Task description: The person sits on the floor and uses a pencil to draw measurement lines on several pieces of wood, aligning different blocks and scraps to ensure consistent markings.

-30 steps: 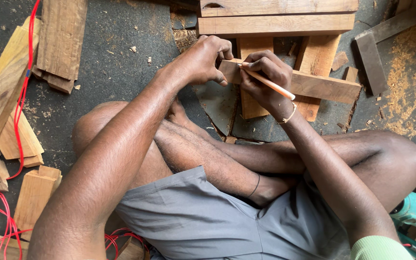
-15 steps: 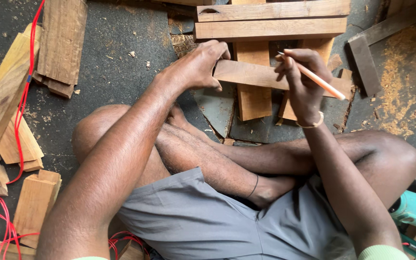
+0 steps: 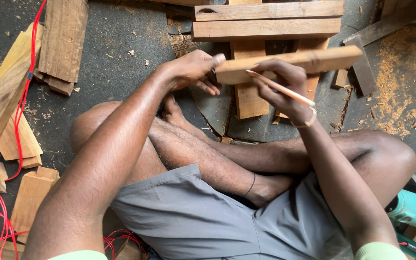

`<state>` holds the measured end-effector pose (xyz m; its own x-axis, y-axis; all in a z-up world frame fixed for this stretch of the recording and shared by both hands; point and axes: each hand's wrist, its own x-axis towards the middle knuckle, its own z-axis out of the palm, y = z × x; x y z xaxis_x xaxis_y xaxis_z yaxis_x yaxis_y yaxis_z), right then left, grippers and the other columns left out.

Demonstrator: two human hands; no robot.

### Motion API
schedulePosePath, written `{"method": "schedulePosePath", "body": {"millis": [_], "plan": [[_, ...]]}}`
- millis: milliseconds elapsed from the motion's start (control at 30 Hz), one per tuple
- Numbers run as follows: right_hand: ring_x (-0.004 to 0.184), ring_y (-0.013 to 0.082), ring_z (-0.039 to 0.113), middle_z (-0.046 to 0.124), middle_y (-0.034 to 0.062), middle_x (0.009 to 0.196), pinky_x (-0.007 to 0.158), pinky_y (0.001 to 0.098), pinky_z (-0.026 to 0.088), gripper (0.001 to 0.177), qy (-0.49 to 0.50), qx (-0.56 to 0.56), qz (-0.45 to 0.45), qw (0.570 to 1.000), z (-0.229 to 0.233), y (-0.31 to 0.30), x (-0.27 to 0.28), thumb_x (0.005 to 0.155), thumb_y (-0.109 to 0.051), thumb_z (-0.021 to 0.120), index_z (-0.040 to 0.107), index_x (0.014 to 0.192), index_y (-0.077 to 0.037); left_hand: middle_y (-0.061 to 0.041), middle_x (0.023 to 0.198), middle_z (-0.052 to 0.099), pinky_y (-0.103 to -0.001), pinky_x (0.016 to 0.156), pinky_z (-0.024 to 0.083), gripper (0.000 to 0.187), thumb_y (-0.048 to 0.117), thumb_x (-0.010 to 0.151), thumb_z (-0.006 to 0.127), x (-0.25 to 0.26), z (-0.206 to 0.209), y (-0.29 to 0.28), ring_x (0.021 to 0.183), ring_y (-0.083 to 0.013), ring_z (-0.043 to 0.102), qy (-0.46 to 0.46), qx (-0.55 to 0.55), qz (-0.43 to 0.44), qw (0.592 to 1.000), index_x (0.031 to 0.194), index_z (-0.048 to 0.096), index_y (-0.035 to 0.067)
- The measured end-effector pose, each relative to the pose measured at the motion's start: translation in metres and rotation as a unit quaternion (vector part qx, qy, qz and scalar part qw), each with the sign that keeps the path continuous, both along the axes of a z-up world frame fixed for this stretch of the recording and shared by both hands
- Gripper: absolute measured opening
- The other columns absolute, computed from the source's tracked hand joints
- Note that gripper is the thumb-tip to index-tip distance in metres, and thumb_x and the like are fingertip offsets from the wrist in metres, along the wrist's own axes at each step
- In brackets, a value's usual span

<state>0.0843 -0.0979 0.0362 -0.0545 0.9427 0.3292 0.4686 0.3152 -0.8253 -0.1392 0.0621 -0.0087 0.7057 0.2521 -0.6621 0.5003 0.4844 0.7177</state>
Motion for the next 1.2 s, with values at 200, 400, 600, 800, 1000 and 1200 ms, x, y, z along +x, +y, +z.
{"method": "schedulePosePath", "body": {"millis": [200, 400, 600, 800, 1000, 1200], "plan": [[0.108, 0.0157, 0.072, 0.073, 0.0114, 0.116, 0.096, 0.0279, 0.06, 0.018, 0.056, -0.06, 0.008, 0.997, -0.018, 0.023, -0.01, 0.096, 0.002, 0.069, 0.068, 0.113, 0.0, -0.018, 0.097, 0.071, -0.034, 0.07, 0.07, 0.061, 0.045, 0.095, 0.064, 0.0, 0.003, 0.002, 0.081, -0.0221, 0.077, 0.054, 0.095, 0.036, 0.993, 0.122, 0.059, -0.01], [0.108, 0.0137, 0.07, 0.072, 0.0101, 0.114, 0.096, 0.0267, 0.06, 0.016, 0.119, -0.08, -0.018, 0.989, -0.031, 0.018, -0.012, 0.098, 0.002, 0.069, 0.067, 0.114, 0.0, -0.01, 0.097, 0.077, -0.034, 0.078, 0.062, 0.044, 0.015, 0.065, 0.095, 0.002, -0.007, 0.003, 0.087, -0.0178, 0.073, -0.001, 0.321, -0.03, 0.947, 0.101, 0.075, 0.002], [0.109, 0.013, 0.068, 0.071, 0.0084, 0.113, 0.099, 0.0266, 0.058, 0.014, 0.149, -0.101, -0.024, 0.983, -0.029, 0.004, -0.022, 0.096, 0.002, 0.068, 0.066, 0.11, -0.001, -0.007, 0.098, 0.079, -0.033, 0.085, 0.061, 0.039, 0.009, 0.067, 0.092, 0.005, -0.015, 0.008, 0.094, -0.0158, 0.075, -0.053, 0.307, -0.014, 0.95, 0.103, 0.077, 0.007], [0.098, 0.0149, 0.07, 0.072, 0.0091, 0.105, 0.088, 0.0289, 0.061, 0.013, -0.005, -0.069, 0.001, 0.998, -0.027, 0.011, -0.009, 0.089, 0.003, 0.076, 0.071, 0.099, -0.003, -0.008, 0.107, 0.078, -0.035, 0.09, 0.06, 0.05, 0.016, 0.067, 0.095, 0.004, -0.024, 0.015, 0.1, -0.0171, 0.073, -0.081, 0.359, -0.037, 0.929, 0.113, 0.075, 0.008], [0.095, 0.0135, 0.073, 0.075, 0.0075, 0.104, 0.086, 0.0285, 0.062, 0.016, -0.036, -0.067, 0.042, 0.996, -0.04, 0.024, -0.003, 0.087, 0.003, 0.079, 0.067, 0.093, -0.006, -0.009, 0.104, 0.074, -0.03, 0.082, 0.062, 0.054, 0.024, 0.064, 0.099, 0.01, -0.034, 0.014, 0.093, -0.0182, 0.072, -0.074, 0.465, -0.098, 0.877, 0.107, 0.071, 0.006], [0.097, 0.0121, 0.072, 0.073, 0.0069, 0.106, 0.086, 0.0271, 0.062, 0.018, -0.03, -0.086, 0.051, 0.995, -0.044, 0.022, -0.002, 0.086, 0.002, 0.08, 0.065, 0.093, -0.006, -0.01, 0.094, 0.075, -0.029, 0.073, 0.064, 0.047, 0.024, 0.068, 0.099, 0.008, -0.03, 0.012, 0.084, -0.0169, 0.074, -0.062, 0.499, -0.098, 0.859, 0.1, 0.072, 0.004]]}}
